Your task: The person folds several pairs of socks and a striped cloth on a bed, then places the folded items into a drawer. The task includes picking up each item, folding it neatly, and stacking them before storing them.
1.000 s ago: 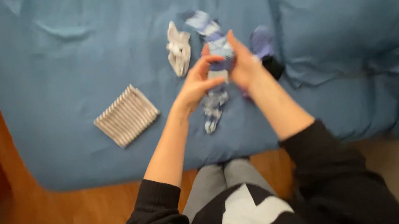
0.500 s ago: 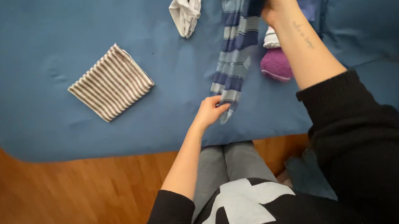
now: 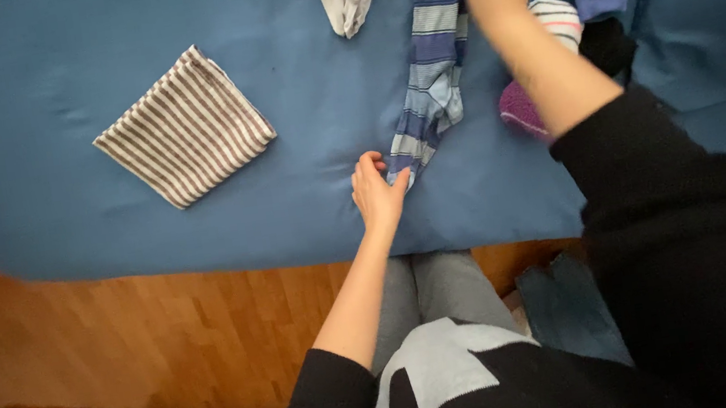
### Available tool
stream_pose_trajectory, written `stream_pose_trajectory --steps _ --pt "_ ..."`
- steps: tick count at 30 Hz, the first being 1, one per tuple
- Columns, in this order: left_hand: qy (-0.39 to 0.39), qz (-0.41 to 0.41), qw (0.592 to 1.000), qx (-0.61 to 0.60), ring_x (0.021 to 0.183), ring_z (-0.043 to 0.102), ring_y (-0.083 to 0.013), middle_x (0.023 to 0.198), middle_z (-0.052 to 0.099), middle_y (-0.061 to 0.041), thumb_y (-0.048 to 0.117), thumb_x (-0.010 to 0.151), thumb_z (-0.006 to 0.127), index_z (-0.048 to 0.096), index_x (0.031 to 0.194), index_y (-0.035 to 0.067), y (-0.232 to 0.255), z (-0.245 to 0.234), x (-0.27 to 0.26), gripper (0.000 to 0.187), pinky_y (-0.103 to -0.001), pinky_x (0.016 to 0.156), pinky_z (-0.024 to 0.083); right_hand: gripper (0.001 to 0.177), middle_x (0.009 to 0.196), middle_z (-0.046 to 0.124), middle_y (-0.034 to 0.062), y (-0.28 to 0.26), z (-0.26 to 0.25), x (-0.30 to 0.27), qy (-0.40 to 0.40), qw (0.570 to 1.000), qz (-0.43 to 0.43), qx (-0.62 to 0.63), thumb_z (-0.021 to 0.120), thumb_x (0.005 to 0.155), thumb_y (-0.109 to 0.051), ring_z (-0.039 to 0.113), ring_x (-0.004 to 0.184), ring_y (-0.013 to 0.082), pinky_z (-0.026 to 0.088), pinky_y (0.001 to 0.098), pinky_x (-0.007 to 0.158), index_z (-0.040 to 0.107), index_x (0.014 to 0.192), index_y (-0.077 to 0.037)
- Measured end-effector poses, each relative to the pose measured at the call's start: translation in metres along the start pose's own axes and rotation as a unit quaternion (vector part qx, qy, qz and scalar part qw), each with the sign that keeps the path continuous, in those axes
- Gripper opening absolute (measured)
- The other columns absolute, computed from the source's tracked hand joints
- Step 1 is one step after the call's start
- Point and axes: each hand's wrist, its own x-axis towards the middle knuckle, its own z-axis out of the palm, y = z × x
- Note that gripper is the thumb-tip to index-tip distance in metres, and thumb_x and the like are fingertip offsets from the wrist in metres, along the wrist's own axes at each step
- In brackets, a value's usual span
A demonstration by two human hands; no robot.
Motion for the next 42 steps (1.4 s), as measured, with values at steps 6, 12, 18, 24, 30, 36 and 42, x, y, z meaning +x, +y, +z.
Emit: stream_pose_trajectory --steps 6,12,18,24,30,36,42 --pt "-0.137 0.033 0.99 -0.025 0.072 0.055 -0.0207 0.079 0.055 -0.002 0.039 0.078 0.074 0.059 0.081 0.014 -0.024 0.005 0.016 0.03 -0.037 0.071 0.043 0.056 0.163 0.04 0.0179 -0.032 -0.036 -0.028 -0.254 0.919 -0.299 -0.03 0.085 0.093 -0.018 0.033 0.147 0.0404 0.036 0.0671 0.106 0.068 0.146 -0.009" --pt "-0.222 -0.073 0.949 -0.213 0.065 0.033 -0.0082 0.069 0.038 0.006 0.022 0.081 0.08 0.042 0.07 0.02 0.005 -0.029 0.006 0.039 -0.028 0.06 0.029 0.066 0.151 0.051 0.0228 -0.075 -0.079 -0.043 -0.243 0.923 -0.29 0.068 0.065 0.068 0.011 0.046 0.135 0.0489 0.038 0.07 0.1 0.065 0.133 -0.001" --pt "-0.271 -0.136 0.877 -0.373 0.071 0.062 -0.009 0.083 0.062 -0.002 0.009 0.078 0.078 0.061 0.104 0.005 0.002 -0.035 0.029 0.031 -0.02 0.056 0.057 0.078 0.127 0.064 0.0287 -0.087 -0.134 -0.152 -0.307 0.783 -0.401 0.363 0.081 0.085 -0.05 0.061 0.116 0.0494 0.05 0.0576 0.099 0.06 0.132 0.009" --pt "-0.313 -0.141 0.865 -0.366 0.12 0.067 -0.031 0.12 0.07 -0.019 0.056 0.086 0.082 0.067 0.117 0.006 0.028 -0.036 0.054 0.061 -0.048 0.105 0.051 0.04 0.103 0.075 0.0158 -0.035 -0.103 -0.2 -0.357 0.866 -0.019 0.351 0.078 0.08 0.008 0.072 0.102 0.04 0.058 0.0479 0.089 0.07 0.117 -0.004" --pt "-0.343 -0.191 0.803 -0.448 0.084 0.074 -0.0231 0.092 0.071 -0.011 0.048 0.09 0.079 0.063 0.123 0.003 0.064 0.023 0.065 0.058 -0.052 0.086 0.06 0.046 0.106 0.068 0.014 -0.023 -0.079 -0.188 -0.408 0.824 0.167 0.355 0.09 0.088 -0.029 0.065 0.104 0.0271 0.051 0.0459 0.09 0.059 0.116 -0.01" --pt "-0.273 -0.183 0.859 -0.392 0.077 0.076 -0.0261 0.088 0.077 -0.016 0.014 0.081 0.086 0.07 0.112 0.001 0.04 0.076 0.097 0.037 -0.046 0.073 0.064 0.079 0.094 0.059 0.0114 -0.047 -0.113 -0.16 -0.357 0.899 0.137 0.213 0.1 0.073 -0.035 0.066 0.083 0.0397 0.05 0.0542 0.074 0.039 0.116 -0.011" --pt "-0.299 -0.197 0.834 -0.42 0.069 0.075 -0.0259 0.081 0.074 -0.013 0.009 0.081 0.08 0.07 0.106 0.004 0.044 0.061 0.103 0.028 -0.048 0.067 0.064 0.045 0.108 0.059 0.0214 -0.066 -0.135 -0.164 -0.174 0.913 -0.262 0.261 0.082 0.092 -0.035 0.064 0.099 0.0418 0.056 0.0472 0.087 0.063 0.102 0.004"
